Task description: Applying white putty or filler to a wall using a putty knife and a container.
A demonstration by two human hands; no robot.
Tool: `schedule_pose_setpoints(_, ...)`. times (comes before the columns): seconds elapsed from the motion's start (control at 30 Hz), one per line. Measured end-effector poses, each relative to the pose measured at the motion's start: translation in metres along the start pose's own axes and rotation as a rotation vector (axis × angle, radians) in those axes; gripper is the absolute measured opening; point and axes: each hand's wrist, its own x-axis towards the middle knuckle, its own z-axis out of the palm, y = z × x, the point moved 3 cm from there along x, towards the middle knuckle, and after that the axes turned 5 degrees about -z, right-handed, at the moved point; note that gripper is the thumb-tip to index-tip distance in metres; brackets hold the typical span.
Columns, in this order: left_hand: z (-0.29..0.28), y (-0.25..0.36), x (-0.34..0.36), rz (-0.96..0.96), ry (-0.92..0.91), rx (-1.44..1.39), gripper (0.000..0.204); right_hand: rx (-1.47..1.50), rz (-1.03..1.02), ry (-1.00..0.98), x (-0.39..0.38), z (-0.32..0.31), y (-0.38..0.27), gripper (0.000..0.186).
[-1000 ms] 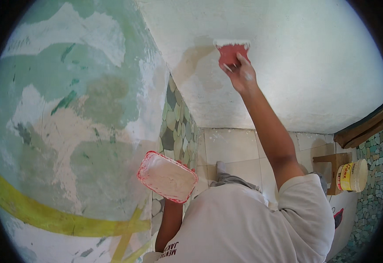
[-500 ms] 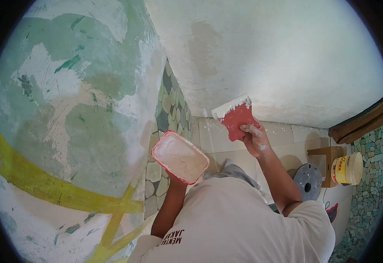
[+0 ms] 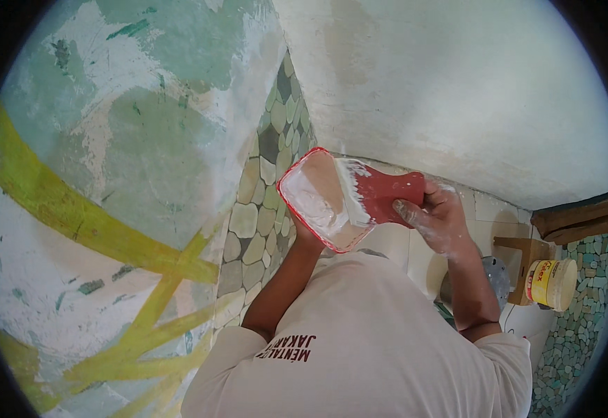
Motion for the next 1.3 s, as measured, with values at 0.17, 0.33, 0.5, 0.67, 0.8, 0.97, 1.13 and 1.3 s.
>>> schedule_pose_setpoints(0.17, -0.018, -0.037, -0.009, -0.050, -0.008, 0.290, 0.067, -0.651, -0.323, -0.129, -0.024, -0.003, -0.017, 0.015)
schedule_pose_setpoints(0.33, 0.042, -0.058, -0.035, -0.095, -0.052, 0.112, 0.079, -0.881, -0.376, -0.086, -0.052, -0.005, -0.023, 0.013)
schedule_pose_setpoints(0.5, 0.095, -0.079, -0.059, -0.116, -0.017, 0.100, 0.087, -1.047, -0.325, -0.077, -0.077, -0.013, -0.019, 0.015)
schedule_pose_setpoints(0.67, 0.096, -0.105, -0.067, -0.130, -0.194, 0.109, 0.065, -1.135, -0.261, -0.036, -0.090, -0.030, -0.002, 0.014)
schedule_pose_setpoints(0.8, 0.093, -0.124, -0.082, -0.204, -0.105, -0.085, 0.076, -1.092, -0.200, -0.061, -0.097, -0.045, 0.006, 0.014)
schedule_pose_setpoints(0.97, 0.091, -0.133, -0.088, -0.240, -0.055, -0.072, 0.082, -0.943, -0.330, -0.207, -0.105, -0.056, 0.006, 0.015)
schedule_pose_setpoints(1.13, 0.107, -0.135, -0.087, -0.179, 0.025, 0.084, 0.089, -0.945, -0.374, -0.207, -0.111, -0.066, -0.011, 0.015)
schedule_pose_setpoints(1.3, 0.113, -0.137, -0.086, -0.131, -0.019, 0.141, 0.089, -1.078, -0.365, -0.115, -0.113, -0.060, -0.013, 0.014)
